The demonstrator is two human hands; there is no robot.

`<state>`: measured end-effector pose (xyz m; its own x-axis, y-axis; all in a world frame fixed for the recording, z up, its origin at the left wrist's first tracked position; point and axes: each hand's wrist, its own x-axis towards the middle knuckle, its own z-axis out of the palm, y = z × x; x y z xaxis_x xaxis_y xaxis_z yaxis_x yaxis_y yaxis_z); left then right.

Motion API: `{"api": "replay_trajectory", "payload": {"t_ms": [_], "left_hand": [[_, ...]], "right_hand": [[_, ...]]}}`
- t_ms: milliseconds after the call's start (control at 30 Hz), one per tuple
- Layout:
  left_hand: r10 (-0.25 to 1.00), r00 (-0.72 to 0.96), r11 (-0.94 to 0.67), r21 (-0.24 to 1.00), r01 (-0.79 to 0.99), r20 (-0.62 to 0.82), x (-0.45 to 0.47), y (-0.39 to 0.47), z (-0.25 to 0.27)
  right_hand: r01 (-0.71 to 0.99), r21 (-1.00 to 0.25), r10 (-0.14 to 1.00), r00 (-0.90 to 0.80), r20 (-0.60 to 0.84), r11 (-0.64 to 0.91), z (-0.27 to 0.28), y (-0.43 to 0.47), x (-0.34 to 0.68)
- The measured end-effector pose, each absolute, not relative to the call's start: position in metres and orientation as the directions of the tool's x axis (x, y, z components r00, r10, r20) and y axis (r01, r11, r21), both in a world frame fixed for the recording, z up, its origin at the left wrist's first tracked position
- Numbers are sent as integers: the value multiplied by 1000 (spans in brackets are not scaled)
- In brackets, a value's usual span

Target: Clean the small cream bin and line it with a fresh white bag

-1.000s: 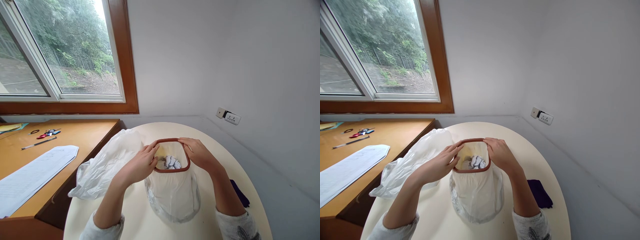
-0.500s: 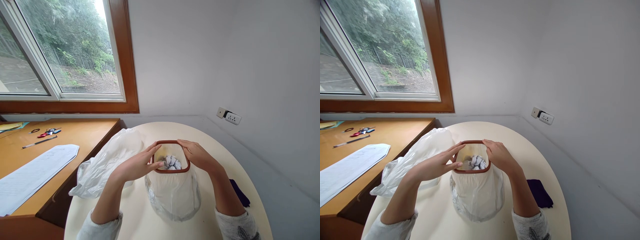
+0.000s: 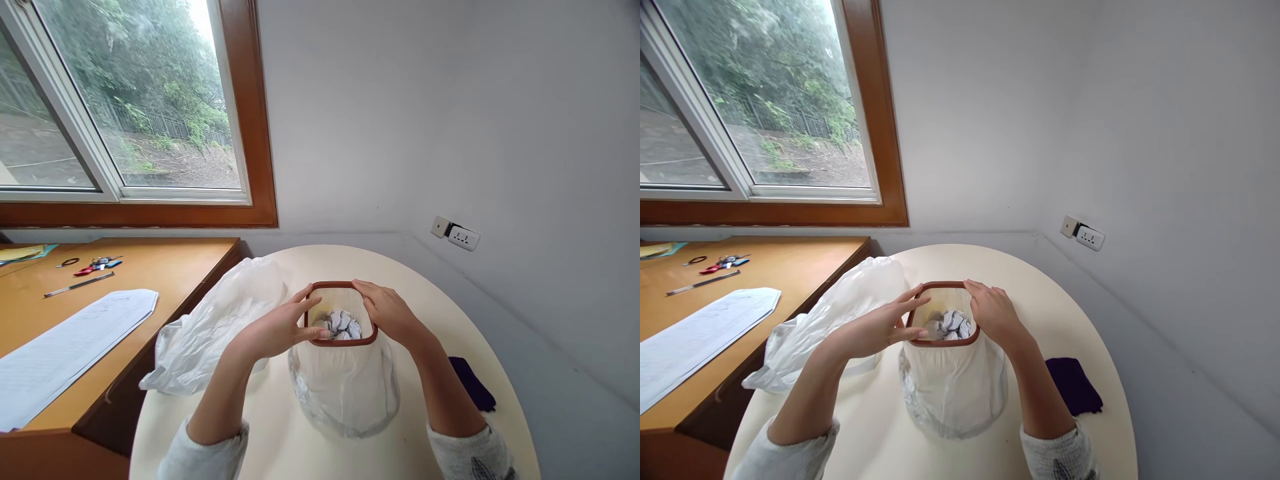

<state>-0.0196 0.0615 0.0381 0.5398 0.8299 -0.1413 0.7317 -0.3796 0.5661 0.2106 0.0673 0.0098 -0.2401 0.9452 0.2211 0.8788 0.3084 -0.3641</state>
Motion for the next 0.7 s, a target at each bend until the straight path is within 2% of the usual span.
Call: {"api": "replay_trajectory", "payload": {"t_ms": [133, 233, 300, 367, 433, 533, 700], "left_hand": [[825, 555, -428, 518, 741, -112, -18, 59, 37], [844, 527, -445, 420, 791, -99, -15, 50, 41], [856, 510, -448, 369, 814, -85, -14, 40, 46], [850, 524, -478, 332, 813, -59, -16, 29, 53], [830, 557, -532, 260, 806, -28, -19, 21, 59], [776, 630, -625, 127, 770, -4, -21, 19, 65], [643, 763, -762, 151, 629, 64, -6, 28, 54]], "right_hand": [[870, -367, 933, -239, 269, 329, 8, 71, 212], [855, -351, 859, -188, 476, 382, 3, 74, 218], [825, -389, 781, -96, 618, 410, -3, 72, 226], [789, -457, 731, 15, 682, 411, -8, 67, 238], [779, -502, 715, 99, 692, 377, -14, 59, 252], [803, -502, 718, 139, 682, 322, -24, 46, 274], [863, -466, 764, 163, 624, 196, -49, 21, 305]]}}
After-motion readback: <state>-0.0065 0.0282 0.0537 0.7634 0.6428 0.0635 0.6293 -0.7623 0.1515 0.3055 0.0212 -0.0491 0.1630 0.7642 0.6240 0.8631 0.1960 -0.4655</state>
